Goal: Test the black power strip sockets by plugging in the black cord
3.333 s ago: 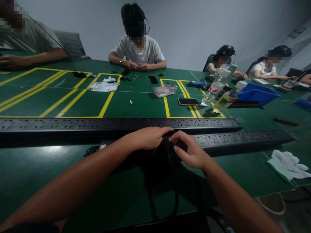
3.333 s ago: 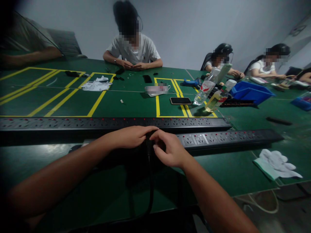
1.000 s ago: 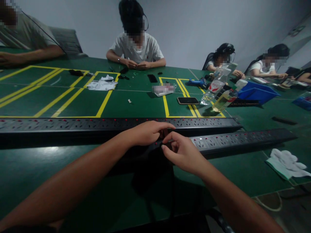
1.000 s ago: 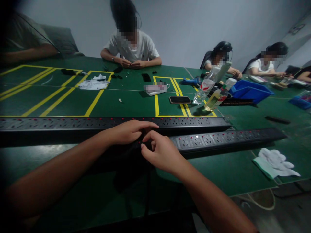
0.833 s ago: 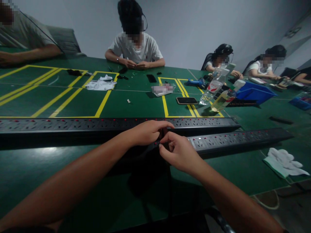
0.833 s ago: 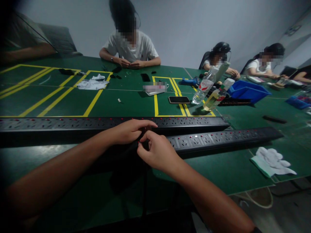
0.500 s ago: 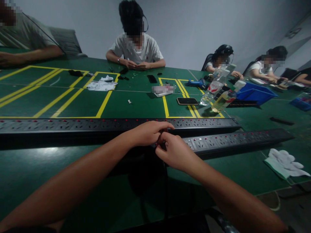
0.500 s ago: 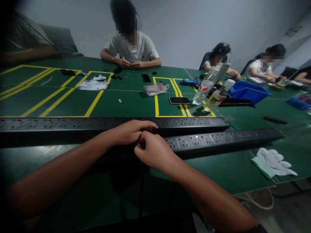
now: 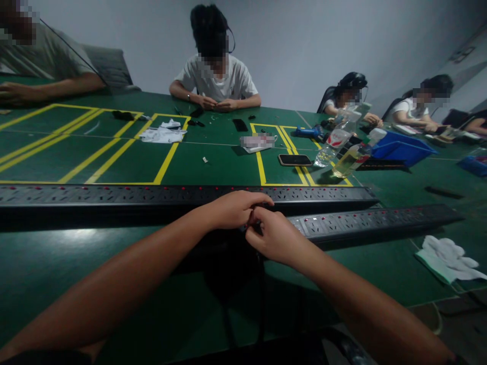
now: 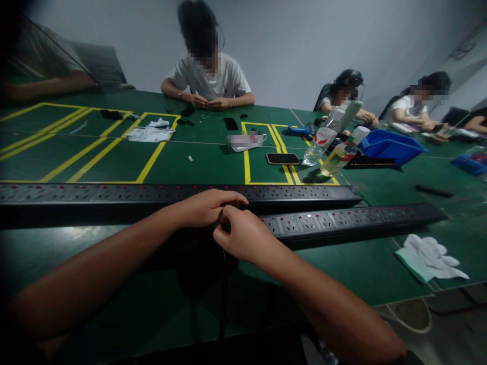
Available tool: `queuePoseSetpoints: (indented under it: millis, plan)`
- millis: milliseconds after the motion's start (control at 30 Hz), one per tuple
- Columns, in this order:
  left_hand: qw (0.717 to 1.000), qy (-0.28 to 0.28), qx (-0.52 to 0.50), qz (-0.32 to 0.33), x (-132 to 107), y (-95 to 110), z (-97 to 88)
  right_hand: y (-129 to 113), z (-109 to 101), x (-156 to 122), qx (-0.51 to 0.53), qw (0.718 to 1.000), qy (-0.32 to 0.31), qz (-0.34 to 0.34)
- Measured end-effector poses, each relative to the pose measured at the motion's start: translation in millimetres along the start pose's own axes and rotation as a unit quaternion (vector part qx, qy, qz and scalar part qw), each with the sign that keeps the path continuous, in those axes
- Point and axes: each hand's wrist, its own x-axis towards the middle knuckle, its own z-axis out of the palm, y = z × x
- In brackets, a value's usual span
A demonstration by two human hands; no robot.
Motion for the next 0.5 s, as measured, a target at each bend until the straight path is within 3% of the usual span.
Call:
queuePoseSetpoints:
  millis: [200,367,500]
  plan:
    - [0.998,-0.03,0.034,-0.032,-0.5,5.0,-2.3,16.9,-26.6,-9.8,0.092,0.987,-0.123,-0.057]
    - [0.989,-0.127,0.029,-0.072,-1.6,1.2,-1.2,42.4,-35.2,-17.1,-0.012,0.999,-0.013,-0.041]
    - [0.984,-0.158,-0.011,-0.076,-1.5,-4.8,-2.9,45.1,-29.9,-14.7,-0.087,0.996,-0.014,-0.024]
